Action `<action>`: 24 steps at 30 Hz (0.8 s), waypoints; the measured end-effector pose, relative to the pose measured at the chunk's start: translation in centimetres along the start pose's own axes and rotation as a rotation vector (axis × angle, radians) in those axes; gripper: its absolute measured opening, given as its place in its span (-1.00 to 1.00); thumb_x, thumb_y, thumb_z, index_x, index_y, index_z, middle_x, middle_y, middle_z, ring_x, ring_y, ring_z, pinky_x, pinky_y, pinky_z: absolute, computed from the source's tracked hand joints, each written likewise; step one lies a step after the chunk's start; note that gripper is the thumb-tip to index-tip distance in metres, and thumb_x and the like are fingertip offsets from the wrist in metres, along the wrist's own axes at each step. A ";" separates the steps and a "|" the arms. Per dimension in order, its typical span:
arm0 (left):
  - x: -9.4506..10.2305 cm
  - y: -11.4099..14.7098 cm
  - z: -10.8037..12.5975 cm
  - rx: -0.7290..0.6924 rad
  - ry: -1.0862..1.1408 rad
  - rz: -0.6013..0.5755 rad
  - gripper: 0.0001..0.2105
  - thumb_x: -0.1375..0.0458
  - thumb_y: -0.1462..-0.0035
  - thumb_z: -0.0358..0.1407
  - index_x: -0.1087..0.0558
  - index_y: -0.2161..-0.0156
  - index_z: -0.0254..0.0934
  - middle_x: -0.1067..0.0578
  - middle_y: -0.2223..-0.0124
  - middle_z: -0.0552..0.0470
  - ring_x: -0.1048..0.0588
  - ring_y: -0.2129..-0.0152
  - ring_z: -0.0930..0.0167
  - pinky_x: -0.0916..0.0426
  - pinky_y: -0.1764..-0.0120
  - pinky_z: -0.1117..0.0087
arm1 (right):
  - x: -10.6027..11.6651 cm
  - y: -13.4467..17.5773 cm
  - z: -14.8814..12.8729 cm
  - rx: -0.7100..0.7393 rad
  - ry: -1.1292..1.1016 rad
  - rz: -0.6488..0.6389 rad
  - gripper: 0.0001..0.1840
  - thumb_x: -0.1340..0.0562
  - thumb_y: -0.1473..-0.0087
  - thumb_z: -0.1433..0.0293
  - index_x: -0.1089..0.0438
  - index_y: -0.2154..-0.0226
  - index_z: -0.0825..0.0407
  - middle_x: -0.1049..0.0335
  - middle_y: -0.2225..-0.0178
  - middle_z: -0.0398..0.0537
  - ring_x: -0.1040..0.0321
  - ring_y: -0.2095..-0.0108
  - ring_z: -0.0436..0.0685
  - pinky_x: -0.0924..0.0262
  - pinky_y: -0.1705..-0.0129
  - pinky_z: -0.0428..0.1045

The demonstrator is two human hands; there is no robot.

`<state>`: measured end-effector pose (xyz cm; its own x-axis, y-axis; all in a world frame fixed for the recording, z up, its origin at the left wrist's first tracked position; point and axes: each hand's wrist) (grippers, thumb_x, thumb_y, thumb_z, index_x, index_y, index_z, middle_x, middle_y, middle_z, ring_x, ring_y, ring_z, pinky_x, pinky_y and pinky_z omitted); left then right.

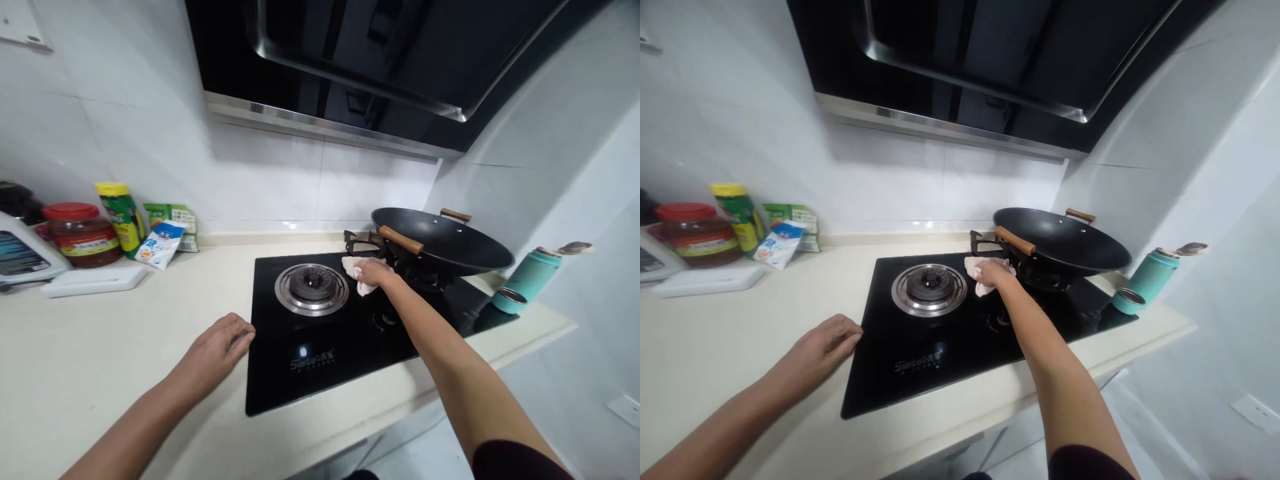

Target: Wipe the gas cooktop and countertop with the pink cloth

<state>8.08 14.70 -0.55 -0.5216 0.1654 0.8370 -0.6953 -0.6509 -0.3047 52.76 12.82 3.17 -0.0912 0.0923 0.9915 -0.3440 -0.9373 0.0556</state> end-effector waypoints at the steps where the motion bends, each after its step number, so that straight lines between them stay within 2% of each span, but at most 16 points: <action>1: 0.1 0.1 0.1 0.001 0.010 0.000 -0.62 0.05 -0.34 -0.01 -0.53 0.19 -0.17 -0.52 0.14 -0.03 -0.52 0.18 0.28 -0.39 0.06 0.27 | 0.2 0.5 -0.4 0.007 0.003 -0.002 -0.42 -0.13 -0.21 0.08 -0.34 -0.22 -0.11 -0.29 -0.25 0.13 -0.25 -0.20 0.40 -0.10 -0.18 0.22; 7: -0.2 0.2 0.1 -0.025 0.049 0.002 -0.63 0.06 -0.34 -0.03 -0.51 0.18 -0.17 -0.51 0.13 -0.02 -0.51 0.19 0.29 -0.39 0.08 0.27 | 0.3 5.7 -3.7 0.050 0.008 0.008 -0.41 -0.07 -0.23 0.03 -0.29 -0.24 -0.17 -0.29 -0.20 0.15 -0.26 -0.16 0.40 -0.12 -0.13 0.23; 11: -0.4 0.0 0.0 -0.047 0.074 0.024 -0.64 0.05 -0.32 -0.04 -0.52 0.20 -0.17 -0.51 0.15 -0.02 -0.51 0.22 0.30 -0.39 0.11 0.28 | -0.6 10.5 -6.3 0.071 -0.004 0.048 -0.34 -0.04 -0.24 -0.05 -0.22 -0.29 -0.17 -0.19 -0.22 0.21 -0.16 -0.20 0.47 -0.03 -0.17 0.31; 15: -0.1 -0.1 -0.2 -0.027 0.075 0.056 -0.63 0.02 -0.29 -0.02 -0.54 0.22 -0.19 -0.54 0.17 -0.05 -0.52 0.23 0.27 -0.40 0.14 0.26 | -1.2 15.6 -8.8 0.130 -0.073 0.108 -0.30 -0.11 -0.19 -0.12 -0.23 -0.28 -0.20 -0.16 -0.19 0.18 -0.07 -0.19 0.50 0.06 -0.16 0.37; 20: 0.0 -0.1 -1.0 0.011 0.073 0.095 -0.63 -0.02 -0.24 0.02 -0.55 0.22 -0.17 -0.58 0.17 -0.04 -0.53 0.24 0.25 -0.40 0.12 0.26 | -2.3 21.3 -10.9 0.243 -0.239 0.233 -0.44 -0.27 -0.10 0.09 -0.37 -0.17 -0.25 -0.18 0.01 0.05 -0.11 -0.01 0.33 -0.02 -0.05 0.26; 24: -0.2 -0.3 -1.7 0.042 0.057 0.106 -0.61 -0.04 -0.20 0.04 -0.57 0.22 -0.18 -0.60 0.18 -0.04 -0.54 0.25 0.22 -0.41 0.13 0.26 | -3.5 24.0 -9.4 0.245 -0.314 0.283 -0.46 -0.31 -0.01 0.27 -0.42 -0.10 -0.21 -0.16 0.09 -0.02 -0.12 0.06 0.23 -0.04 -0.02 0.15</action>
Point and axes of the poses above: each hand's wrist, its own y-axis away from the middle knuckle, its own x-axis out of the back of the hand, z = x × y
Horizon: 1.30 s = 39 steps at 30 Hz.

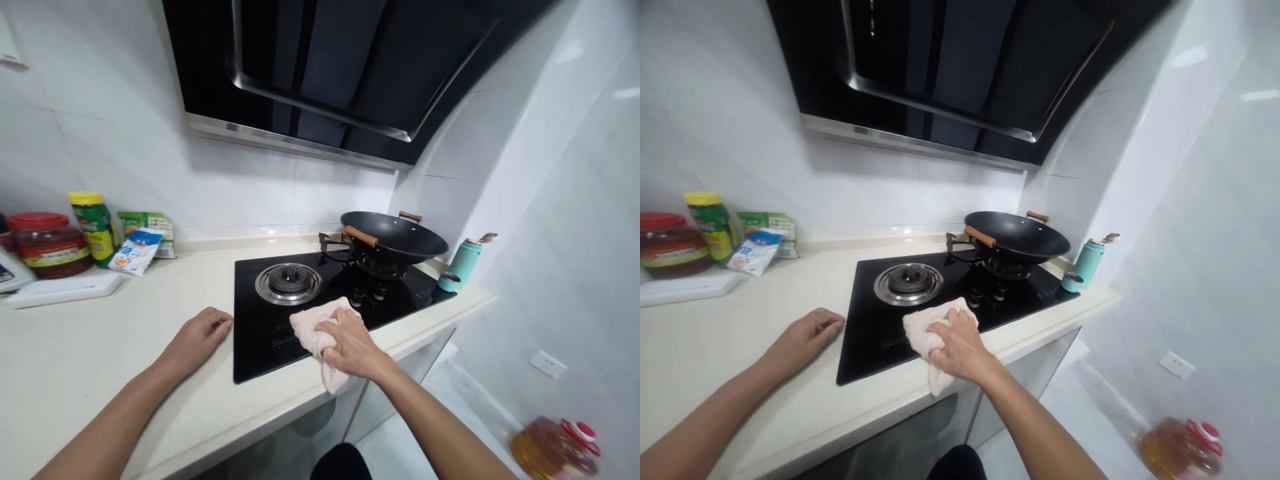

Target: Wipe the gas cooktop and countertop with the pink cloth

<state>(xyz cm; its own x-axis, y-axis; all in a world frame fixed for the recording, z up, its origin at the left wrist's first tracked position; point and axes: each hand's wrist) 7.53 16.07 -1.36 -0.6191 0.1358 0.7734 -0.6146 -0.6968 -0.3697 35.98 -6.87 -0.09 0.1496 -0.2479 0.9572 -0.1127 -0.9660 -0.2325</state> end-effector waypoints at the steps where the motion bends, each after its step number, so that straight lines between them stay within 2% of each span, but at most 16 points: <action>1: 0.0 0.0 -0.1 0.002 -0.006 -0.002 -0.61 -0.04 -0.20 0.05 -0.57 0.22 -0.18 -0.60 0.17 -0.04 -0.54 0.24 0.22 -0.41 0.13 0.25 | 0.1 0.7 0.8 -0.015 -0.008 0.011 -0.45 -0.31 0.00 0.30 -0.43 -0.10 -0.20 -0.17 0.10 -0.02 -0.12 0.06 0.22 -0.05 -0.03 0.14; 4: 0.2 0.1 0.0 -0.004 -0.019 -0.008 -0.60 -0.04 -0.19 0.06 -0.57 0.22 -0.18 -0.60 0.16 -0.04 -0.55 0.24 0.22 -0.41 0.13 0.26 | 0.3 2.5 4.3 -0.092 -0.004 0.040 -0.46 -0.28 -0.03 0.34 -0.42 -0.11 -0.17 -0.19 0.09 0.00 -0.16 0.05 0.23 -0.07 -0.05 0.11; 8: 0.4 0.1 0.3 -0.015 -0.019 -0.016 -0.60 -0.03 -0.20 0.05 -0.56 0.23 -0.19 -0.60 0.17 -0.04 -0.55 0.25 0.24 -0.41 0.14 0.29 | 1.1 4.5 11.0 -0.254 0.090 0.058 -0.47 -0.21 -0.10 0.37 -0.40 -0.15 -0.10 -0.26 0.10 0.04 -0.22 0.05 0.22 -0.09 -0.07 0.08; 13: 0.4 0.0 0.2 -0.011 -0.023 -0.038 -0.60 -0.03 -0.22 0.05 -0.55 0.18 -0.20 -0.60 0.14 -0.07 -0.54 0.21 0.21 -0.41 0.12 0.26 | 3.3 6.0 18.9 -0.680 0.323 0.050 -0.48 -0.13 -0.21 0.27 -0.32 -0.22 -0.07 -0.30 -0.01 0.18 -0.34 0.04 0.29 -0.15 -0.01 0.10; 16: 0.5 0.1 0.5 -0.016 -0.011 -0.026 -0.60 -0.03 -0.21 0.04 -0.54 0.19 -0.21 -0.59 0.14 -0.08 -0.54 0.20 0.20 -0.41 0.11 0.24 | 4.3 6.1 20.9 -0.795 0.365 0.068 -0.48 -0.07 -0.24 0.21 -0.32 -0.20 0.00 -0.32 -0.01 0.28 -0.37 0.04 0.39 -0.18 0.07 0.16; 18: 0.6 0.2 0.8 -0.011 0.000 -0.019 -0.61 -0.03 -0.21 0.04 -0.54 0.19 -0.21 -0.59 0.14 -0.08 -0.54 0.20 0.20 -0.42 0.11 0.23 | 4.2 6.0 20.6 -0.815 0.386 0.079 -0.48 -0.04 -0.26 0.19 -0.31 -0.19 0.03 -0.33 0.01 0.29 -0.37 0.04 0.39 -0.19 0.08 0.16; 20: 0.6 0.4 1.3 -0.005 0.008 -0.007 -0.62 -0.03 -0.21 0.02 -0.54 0.19 -0.20 -0.59 0.13 -0.08 -0.54 0.20 0.20 -0.42 0.12 0.23 | 3.5 5.8 18.9 -0.786 0.396 0.081 -0.49 -0.05 -0.26 0.19 -0.31 -0.17 0.02 -0.34 0.02 0.24 -0.37 0.04 0.35 -0.19 0.07 0.12; 22: 0.6 0.4 1.6 -0.011 0.011 0.002 -0.63 -0.03 -0.21 0.01 -0.54 0.19 -0.20 -0.59 0.13 -0.09 -0.54 0.20 0.20 -0.42 0.11 0.23 | 2.5 5.7 16.0 -0.701 0.371 0.075 -0.54 -0.08 -0.25 0.18 -0.34 -0.11 -0.01 -0.36 0.05 0.16 -0.37 0.05 0.29 -0.18 0.09 0.07; 27: 0.4 0.4 1.7 -0.052 0.019 -0.011 -0.63 -0.02 -0.24 0.01 -0.54 0.20 -0.20 -0.57 0.11 -0.08 -0.52 0.17 0.21 -0.39 0.07 0.23 | 0.4 5.0 5.2 -0.395 0.197 0.097 -0.63 -0.14 -0.18 0.24 -0.38 -0.01 -0.04 -0.36 0.11 0.05 -0.32 0.12 0.21 -0.13 0.12 0.02; 33: 0.6 0.7 2.5 -0.016 0.031 0.011 -0.64 -0.02 -0.23 -0.01 -0.54 0.20 -0.19 -0.56 0.14 -0.06 -0.52 0.21 0.23 -0.40 0.10 0.24 | -1.4 2.9 -7.8 -0.112 -0.068 0.034 -0.62 -0.21 -0.09 0.24 -0.38 0.02 -0.05 -0.31 0.13 0.05 -0.25 0.13 0.25 -0.15 0.08 0.14; 36: 0.6 0.7 2.5 -0.021 0.035 0.040 -0.62 0.00 -0.21 -0.01 -0.54 0.21 -0.22 -0.56 0.16 -0.07 -0.53 0.22 0.25 -0.41 0.12 0.26 | -2.4 2.1 -12.5 0.018 -0.141 0.017 -0.60 -0.20 -0.08 0.20 -0.37 0.01 -0.07 -0.29 0.09 0.08 -0.24 0.08 0.33 -0.17 0.03 0.24; 39: 0.9 0.6 1.9 -0.003 0.026 0.070 -0.63 0.00 -0.20 -0.01 -0.54 0.22 -0.22 -0.56 0.16 -0.07 -0.53 0.21 0.25 -0.40 0.11 0.26 | -3.4 1.4 -15.8 0.098 -0.295 0.008 -0.55 -0.22 -0.05 0.20 -0.35 -0.02 -0.12 -0.30 0.04 0.04 -0.24 -0.01 0.35 -0.15 -0.07 0.31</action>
Point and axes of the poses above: each hand's wrist, its own y-axis away from the middle knuckle, its own x-axis out of the back of the hand, z = x × y
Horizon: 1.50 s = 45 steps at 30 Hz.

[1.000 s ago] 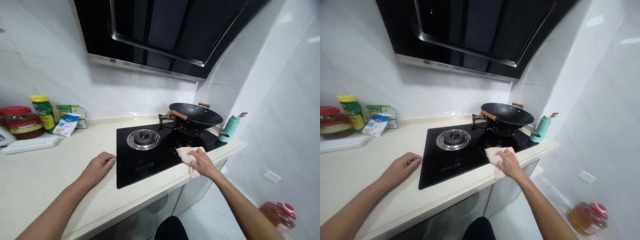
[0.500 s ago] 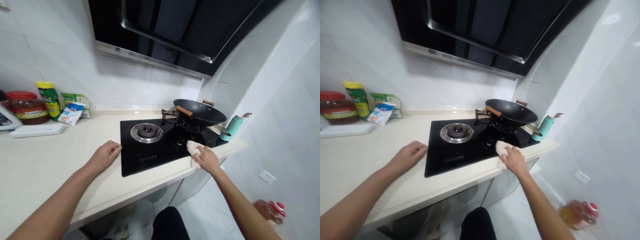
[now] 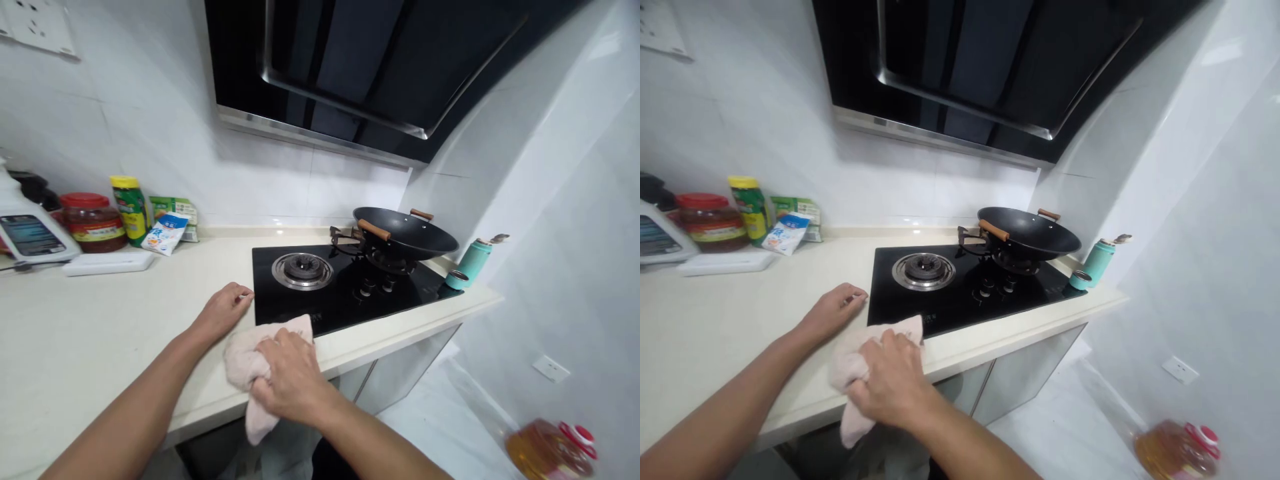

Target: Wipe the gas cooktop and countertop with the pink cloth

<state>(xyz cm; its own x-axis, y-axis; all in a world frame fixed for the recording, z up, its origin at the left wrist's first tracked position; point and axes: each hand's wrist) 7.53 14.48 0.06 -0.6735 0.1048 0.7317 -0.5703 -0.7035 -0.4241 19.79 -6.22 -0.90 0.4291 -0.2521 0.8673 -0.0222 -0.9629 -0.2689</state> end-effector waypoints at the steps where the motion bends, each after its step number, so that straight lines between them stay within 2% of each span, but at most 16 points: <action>1: 0.2 -0.1 -0.3 0.016 -0.004 0.008 -0.63 -0.01 -0.19 -0.02 -0.54 0.22 -0.22 -0.56 0.16 -0.07 -0.52 0.20 0.24 -0.40 0.11 0.26 | -0.5 -0.4 -0.6 0.019 -0.088 0.004 -0.54 -0.23 -0.03 0.21 -0.35 -0.02 -0.15 -0.32 0.03 0.01 -0.25 -0.04 0.34 -0.14 -0.11 0.30; 3: 0.6 -0.2 -0.9 0.053 -0.004 0.026 -0.64 -0.02 -0.18 -0.02 -0.54 0.21 -0.22 -0.56 0.15 -0.07 -0.53 0.19 0.23 -0.40 0.10 0.25 | -1.1 -1.4 -1.3 0.008 -0.331 0.020 -0.55 -0.25 0.01 0.25 -0.36 0.01 -0.17 -0.38 0.06 -0.08 -0.31 -0.01 0.26 -0.18 -0.11 0.21; 6: 1.0 -0.4 -1.5 0.081 0.007 0.046 -0.64 -0.01 -0.16 -0.03 -0.54 0.24 -0.23 -0.57 0.16 -0.08 -0.54 0.19 0.23 -0.40 0.11 0.26 | -0.8 -3.5 -0.3 -0.082 -0.764 0.076 -0.65 -0.21 0.02 0.28 -0.37 0.11 -0.10 -0.44 0.19 -0.17 -0.39 0.16 0.14 -0.29 0.08 0.04; 8: 1.0 -0.5 -1.6 0.077 0.003 0.053 -0.63 0.00 -0.15 -0.03 -0.54 0.27 -0.23 -0.58 0.20 -0.08 -0.55 0.22 0.23 -0.41 0.13 0.26 | 0.4 -5.1 1.9 -0.103 -0.976 0.183 -0.64 -0.20 0.02 0.27 -0.35 0.11 -0.06 -0.45 0.21 -0.17 -0.39 0.18 0.12 -0.30 0.12 0.01; 10: 1.0 -0.5 -1.5 0.071 -0.004 0.050 -0.62 0.00 -0.16 -0.02 -0.54 0.26 -0.23 -0.59 0.20 -0.09 -0.55 0.24 0.22 -0.41 0.13 0.24 | 2.2 -6.1 5.1 -0.107 -1.058 0.316 -0.55 -0.19 0.01 0.22 -0.31 0.03 -0.04 -0.46 0.13 -0.12 -0.38 0.11 0.14 -0.30 0.06 0.02; 12: 0.9 -0.4 -1.2 0.072 -0.007 0.047 -0.61 0.00 -0.17 -0.01 -0.55 0.25 -0.23 -0.59 0.20 -0.10 -0.55 0.25 0.21 -0.41 0.14 0.22 | 4.1 -6.2 8.9 -0.201 -0.956 0.384 -0.51 -0.08 -0.09 0.18 -0.26 -0.05 -0.02 -0.44 0.05 -0.04 -0.38 0.04 0.18 -0.31 0.05 0.04; 14: 1.0 -0.3 -0.8 0.070 -0.004 0.042 -0.63 -0.01 -0.17 -0.03 -0.55 0.24 -0.23 -0.59 0.18 -0.10 -0.55 0.23 0.20 -0.41 0.14 0.23 | 5.7 -5.2 12.6 -0.359 -0.567 0.375 -0.55 -0.01 -0.15 0.17 -0.31 -0.02 -0.03 -0.42 0.01 -0.01 -0.35 -0.02 0.20 -0.29 -0.02 0.07; 17: 1.1 0.0 -0.4 0.062 0.004 0.032 -0.66 -0.02 -0.17 -0.06 -0.55 0.24 -0.22 -0.58 0.18 -0.09 -0.54 0.21 0.21 -0.40 0.14 0.26 | 7.1 -2.4 17.2 -0.465 -0.387 0.410 -0.54 -0.13 -0.05 0.24 -0.38 0.00 0.02 -0.30 -0.11 0.16 -0.18 -0.18 0.35 -0.12 -0.21 0.21; 20: 0.9 0.1 -0.4 0.052 0.004 0.017 -0.67 -0.01 -0.19 -0.08 -0.54 0.25 -0.21 -0.57 0.18 -0.08 -0.54 0.21 0.22 -0.39 0.13 0.25 | 8.1 0.4 19.7 -0.528 -0.207 0.501 -0.40 -0.13 -0.03 0.30 -0.29 -0.16 0.00 -0.22 -0.15 0.22 -0.22 -0.13 0.36 -0.10 -0.22 0.28; 24: 0.4 0.0 -0.7 0.049 0.000 -0.002 -0.68 0.00 -0.19 -0.09 -0.53 0.26 -0.21 -0.56 0.19 -0.08 -0.53 0.22 0.22 -0.38 0.13 0.24 | 9.3 1.2 19.8 -0.323 0.021 0.546 -0.39 -0.05 -0.08 0.35 -0.30 -0.20 -0.08 -0.23 -0.15 0.11 -0.23 -0.12 0.28 -0.14 -0.19 0.23; 26: 0.3 -0.1 -0.9 0.053 0.000 -0.005 -0.68 0.01 -0.20 -0.10 -0.53 0.26 -0.22 -0.56 0.17 -0.08 -0.53 0.21 0.22 -0.38 0.12 0.24 | 9.3 0.2 18.9 -0.283 0.084 0.451 -0.42 -0.01 -0.17 0.31 -0.29 -0.23 -0.13 -0.21 -0.20 0.06 -0.18 -0.17 0.27 -0.10 -0.20 0.22; 31: 0.2 0.0 -0.7 0.056 0.007 0.002 -0.68 0.01 -0.21 -0.08 -0.52 0.25 -0.21 -0.55 0.17 -0.08 -0.52 0.21 0.21 -0.38 0.12 0.23 | 6.6 -3.0 15.7 -0.389 0.228 0.115 -0.43 -0.01 -0.30 0.02 -0.24 -0.29 -0.25 -0.12 -0.31 0.09 -0.05 -0.28 0.41 0.05 -0.23 0.31; 33: 0.1 0.2 -0.6 0.041 0.016 0.000 -0.69 0.01 -0.21 -0.08 -0.52 0.26 -0.20 -0.55 0.18 -0.07 -0.52 0.22 0.22 -0.39 0.14 0.24 | 5.5 -3.6 14.2 -0.293 0.274 0.076 -0.41 -0.07 -0.27 -0.05 -0.28 -0.25 -0.23 -0.16 -0.29 0.12 -0.07 -0.27 0.40 0.06 -0.23 0.29; 37: 0.0 0.4 -0.5 0.010 0.029 -0.023 -0.69 0.01 -0.21 -0.09 -0.51 0.29 -0.20 -0.55 0.21 -0.05 -0.52 0.25 0.23 -0.39 0.15 0.24 | 4.9 -4.6 12.5 -0.096 0.356 0.053 -0.43 -0.18 -0.19 -0.07 -0.36 -0.08 -0.06 -0.38 -0.06 0.11 -0.26 -0.11 0.29 -0.07 -0.14 0.13; 40: -0.1 0.6 -0.5 -0.005 0.034 -0.042 -0.70 0.02 -0.24 -0.10 -0.49 0.29 -0.20 -0.53 0.20 -0.06 -0.51 0.24 0.24 -0.38 0.14 0.23 | 5.4 -6.6 13.3 -0.234 0.452 0.035 -0.53 -0.14 -0.25 0.04 -0.36 -0.02 0.02 -0.44 0.01 0.13 -0.34 -0.04 0.27 -0.12 -0.08 0.07; 45: -0.4 0.9 -0.2 -0.023 0.041 -0.072 -0.71 0.03 -0.28 -0.12 -0.49 0.26 -0.20 -0.51 0.18 -0.03 -0.50 0.23 0.28 -0.37 0.11 0.26 | 6.4 -11.4 17.6 -0.585 0.521 0.092 -0.52 0.03 -0.33 0.24 -0.31 -0.10 0.22 -0.40 -0.01 0.45 -0.38 -0.05 0.43 -0.16 -0.04 0.20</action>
<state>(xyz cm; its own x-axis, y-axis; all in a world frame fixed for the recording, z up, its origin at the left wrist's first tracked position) 7.21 13.96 -0.76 -0.6488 0.1833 0.7386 -0.6281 -0.6769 -0.3838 38.65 4.79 0.36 -0.0731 -0.2063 0.9758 -0.5707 -0.7937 -0.2105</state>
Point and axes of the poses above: each hand's wrist, its own y-axis away from the middle knuckle, its own x-axis out of the back of the hand, z = x × y
